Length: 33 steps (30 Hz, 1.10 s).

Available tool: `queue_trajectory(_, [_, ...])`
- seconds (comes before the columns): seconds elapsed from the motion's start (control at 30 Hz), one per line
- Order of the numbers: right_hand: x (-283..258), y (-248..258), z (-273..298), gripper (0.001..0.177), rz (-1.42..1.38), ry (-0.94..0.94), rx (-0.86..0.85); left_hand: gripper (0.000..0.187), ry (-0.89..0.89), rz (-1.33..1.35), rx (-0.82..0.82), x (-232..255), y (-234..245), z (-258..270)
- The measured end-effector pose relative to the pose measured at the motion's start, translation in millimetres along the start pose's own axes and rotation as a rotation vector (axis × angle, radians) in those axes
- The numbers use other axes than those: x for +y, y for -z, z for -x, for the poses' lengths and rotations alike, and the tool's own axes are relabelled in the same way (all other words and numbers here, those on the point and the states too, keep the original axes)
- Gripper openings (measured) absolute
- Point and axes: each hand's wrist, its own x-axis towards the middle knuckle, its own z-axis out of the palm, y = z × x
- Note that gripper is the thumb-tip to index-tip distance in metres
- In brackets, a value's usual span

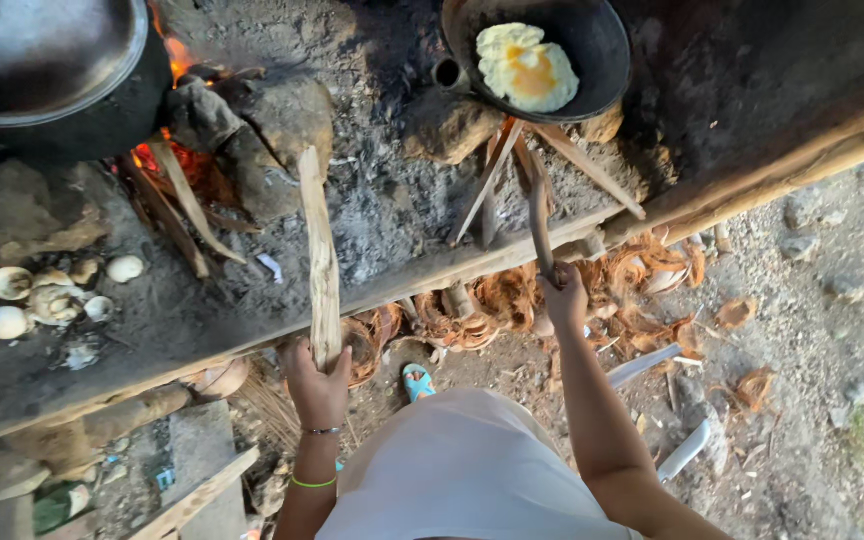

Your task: The person pours an egg mixture from a bowl into a pan on a wood-fired stone stove, manages the fire by adjusting wood sticks, and uses a spatula to flip and cook the egg.

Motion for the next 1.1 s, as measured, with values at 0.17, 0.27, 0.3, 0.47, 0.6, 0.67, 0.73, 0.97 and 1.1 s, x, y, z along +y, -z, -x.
queue_trajectory(0.17, [12.2, 40.1, -88.6, 0.045, 0.383, -0.091, 0.028, 0.052, 0.142, 0.067, 0.014, 23.0, -24.0, -2.0])
queue_trajectory(0.27, [22.4, 43.9, -141.7, 0.046, 0.447, 0.064, 0.082, 0.048, 0.027, -0.05, 0.044, 31.1, -31.1, -4.5])
queue_trajectory(0.3, [24.9, 39.8, -155.3, 0.046, 0.449, 0.069, 0.071, 0.048, 0.036, -0.054, 0.05, 33.4, -32.6, -4.6])
queue_trajectory(0.47, [17.8, 18.2, -201.3, 0.043, 0.353, 0.147, 0.05, 0.05, 0.11, -0.036, 0.08, 48.7, -37.6, 3.1])
queue_trajectory(0.6, [10.2, -0.7, -225.1, 0.042, 0.335, 0.253, 0.053, 0.05, 0.13, -0.045, 0.11, 58.5, -34.1, 8.2])
queue_trajectory(0.67, [4.7, -10.9, -235.6, 0.04, 0.374, 0.339, 0.093, 0.052, 0.188, -0.091, 0.092, 60.8, -31.5, 10.9])
queue_trajectory(0.73, [1.1, -17.3, -244.3, 0.037, 0.344, 0.313, 0.064, 0.052, 0.286, -0.072, 0.061, 60.2, -30.5, 12.2])
queue_trajectory(0.97, [-8.1, -33.2, -254.9, 0.03, 0.321, 0.337, 0.08, 0.054, 0.24, -0.145, 0.161, 65.7, -23.6, 22.5])
queue_trajectory(1.1, [-19.0, -37.0, -250.6, 0.031, 0.184, 0.328, 0.002, 0.048, 0.479, -0.073, 0.129, 67.7, -25.3, 23.9])
